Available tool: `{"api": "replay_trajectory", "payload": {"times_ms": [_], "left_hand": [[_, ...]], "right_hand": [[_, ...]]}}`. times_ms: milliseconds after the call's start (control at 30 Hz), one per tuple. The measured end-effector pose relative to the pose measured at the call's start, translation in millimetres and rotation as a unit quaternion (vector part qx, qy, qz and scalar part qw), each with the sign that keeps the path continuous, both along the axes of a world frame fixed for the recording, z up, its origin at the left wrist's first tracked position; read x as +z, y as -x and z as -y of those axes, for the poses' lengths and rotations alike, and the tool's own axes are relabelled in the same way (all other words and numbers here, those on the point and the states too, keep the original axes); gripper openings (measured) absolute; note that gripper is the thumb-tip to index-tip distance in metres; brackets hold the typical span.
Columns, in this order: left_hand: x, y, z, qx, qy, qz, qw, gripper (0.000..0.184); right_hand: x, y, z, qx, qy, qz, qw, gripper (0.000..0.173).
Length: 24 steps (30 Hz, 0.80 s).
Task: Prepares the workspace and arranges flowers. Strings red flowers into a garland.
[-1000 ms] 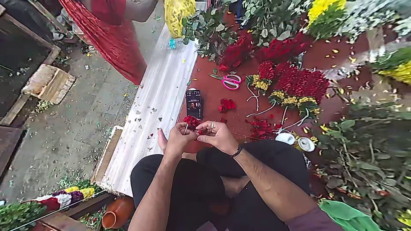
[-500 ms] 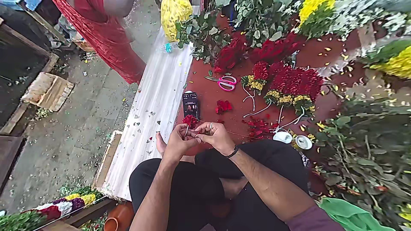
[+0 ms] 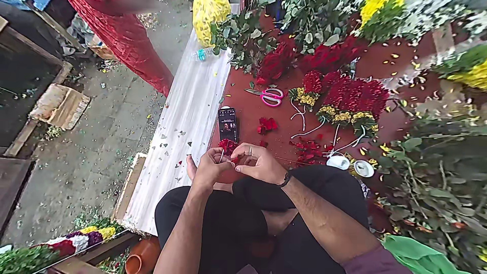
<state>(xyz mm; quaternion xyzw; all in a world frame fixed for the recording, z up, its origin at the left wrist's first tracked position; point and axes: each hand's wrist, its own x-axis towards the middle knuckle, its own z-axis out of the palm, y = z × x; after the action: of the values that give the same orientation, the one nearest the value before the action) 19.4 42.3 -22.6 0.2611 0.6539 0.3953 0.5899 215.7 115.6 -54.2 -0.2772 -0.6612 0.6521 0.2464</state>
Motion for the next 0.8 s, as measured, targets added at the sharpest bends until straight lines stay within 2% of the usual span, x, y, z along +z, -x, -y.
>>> {"api": "replay_trajectory", "payload": {"times_ms": [100, 467, 600, 700, 800], "left_hand": [[-0.1, 1.0, 0.1, -0.007, 0.008, 0.004, 1.0, 0.052], [-0.6, 0.4, 0.3, -0.038, 0.02, -0.003, 0.999, 0.056], [-1.4, 1.1, 0.2, -0.037, 0.017, -0.02, 0.999, 0.038], [-2.2, 1.7, 1.0, -0.05, 0.025, -0.067, 0.996, 0.026], [-3.6, -0.1, 2.6, -0.093, 0.029, -0.101, 0.99, 0.023]], "right_hand": [[-3.0, -0.1, 1.7, 0.015, -0.082, -0.006, 0.996, 0.011], [-5.0, 0.6, 4.7, -0.003, -0.093, 0.124, 0.988, 0.011], [-2.6, -3.4, -1.2, -0.023, -0.039, 0.16, 0.986, 0.004], [-0.8, -7.5, -6.9, -0.056, 0.051, 0.126, 0.989, 0.009], [0.2, -6.0, -3.2, -0.084, 0.119, 0.092, 0.985, 0.011]]}}
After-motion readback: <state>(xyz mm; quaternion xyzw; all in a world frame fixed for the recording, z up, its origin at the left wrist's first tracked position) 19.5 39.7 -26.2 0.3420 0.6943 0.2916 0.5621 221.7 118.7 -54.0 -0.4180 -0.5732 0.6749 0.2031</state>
